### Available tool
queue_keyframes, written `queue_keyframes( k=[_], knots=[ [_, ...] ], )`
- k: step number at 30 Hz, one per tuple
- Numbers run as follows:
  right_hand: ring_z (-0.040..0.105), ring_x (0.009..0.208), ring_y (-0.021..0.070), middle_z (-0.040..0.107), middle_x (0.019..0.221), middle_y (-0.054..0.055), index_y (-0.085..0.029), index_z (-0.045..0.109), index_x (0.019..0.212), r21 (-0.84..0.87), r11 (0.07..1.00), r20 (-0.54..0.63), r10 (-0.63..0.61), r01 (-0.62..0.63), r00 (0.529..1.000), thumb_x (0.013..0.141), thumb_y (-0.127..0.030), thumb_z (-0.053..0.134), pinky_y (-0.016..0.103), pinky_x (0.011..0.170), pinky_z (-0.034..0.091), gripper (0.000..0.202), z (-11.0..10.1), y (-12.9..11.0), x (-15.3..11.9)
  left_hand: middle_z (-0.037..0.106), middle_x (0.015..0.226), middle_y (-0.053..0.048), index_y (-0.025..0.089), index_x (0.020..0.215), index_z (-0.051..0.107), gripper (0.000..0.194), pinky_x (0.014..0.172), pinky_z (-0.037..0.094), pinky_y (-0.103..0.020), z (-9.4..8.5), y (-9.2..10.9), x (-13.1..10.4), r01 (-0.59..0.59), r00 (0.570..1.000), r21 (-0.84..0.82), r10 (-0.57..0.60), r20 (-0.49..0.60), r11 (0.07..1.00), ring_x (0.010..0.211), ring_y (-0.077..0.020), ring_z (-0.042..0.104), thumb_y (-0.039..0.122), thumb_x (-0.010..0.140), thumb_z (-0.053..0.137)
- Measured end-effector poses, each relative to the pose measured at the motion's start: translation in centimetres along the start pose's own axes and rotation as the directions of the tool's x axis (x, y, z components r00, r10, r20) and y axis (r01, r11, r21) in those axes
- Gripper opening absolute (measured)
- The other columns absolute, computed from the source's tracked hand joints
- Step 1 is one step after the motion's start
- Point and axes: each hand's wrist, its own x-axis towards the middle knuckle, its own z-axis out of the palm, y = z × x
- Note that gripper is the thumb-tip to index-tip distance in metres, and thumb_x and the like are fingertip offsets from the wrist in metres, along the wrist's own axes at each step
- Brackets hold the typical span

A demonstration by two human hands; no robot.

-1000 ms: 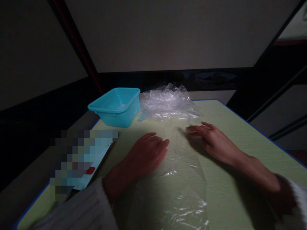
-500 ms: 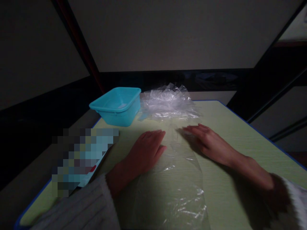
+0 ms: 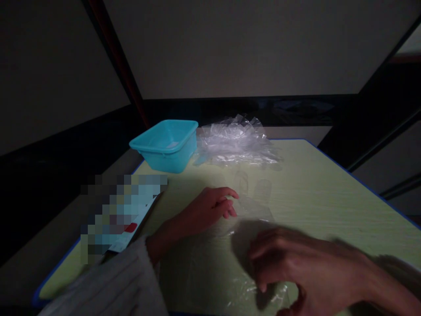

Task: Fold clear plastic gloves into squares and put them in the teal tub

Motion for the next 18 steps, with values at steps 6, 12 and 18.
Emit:
queue_keyframes(
  k=[6,12,18],
  knots=[
    [0.051,0.064,0.0132,0.057,0.065,-0.002,-0.02,0.055,0.063,-0.028,0.997,0.02,0.07,-0.07,0.997,0.063,-0.01,0.059,0.025,0.058,0.041,0.011,0.46,-0.29,0.22,0.068,0.068,-0.003,0.011,0.092,0.057,0.019,0.055,0.047,-0.021,0.01,-0.36,0.08,0.01,1.0,-0.025,-0.01,0.004,1.0,0.055,-0.0102,0.058,0.018,0.08,0.044],
    [0.049,0.062,0.0125,0.053,0.062,-0.002,-0.02,0.051,0.061,-0.005,0.998,0.009,0.065,-0.065,0.998,0.061,-0.003,0.049,0.024,0.059,0.041,0.017,0.29,-0.1,0.23,0.068,0.069,-0.005,0.011,0.086,0.058,0.021,0.058,0.047,-0.023,-0.24,-0.37,0.16,-0.02,0.999,-0.049,0.022,0.032,0.999,0.056,-0.0109,0.058,0.025,0.085,0.043],
    [0.051,0.065,0.0117,0.054,0.064,-0.002,-0.018,0.055,0.068,0.158,0.985,-0.061,0.082,-0.072,0.995,0.059,-0.001,0.051,0.023,0.062,0.044,0.02,-0.23,0.47,0.01,0.069,0.073,-0.009,0.009,0.093,0.057,0.042,0.061,0.047,-0.027,-0.76,-0.57,0.31,-0.002,0.995,-0.203,0.022,0.093,0.979,0.059,-0.0134,0.061,0.047,0.087,0.04]
  ],
)
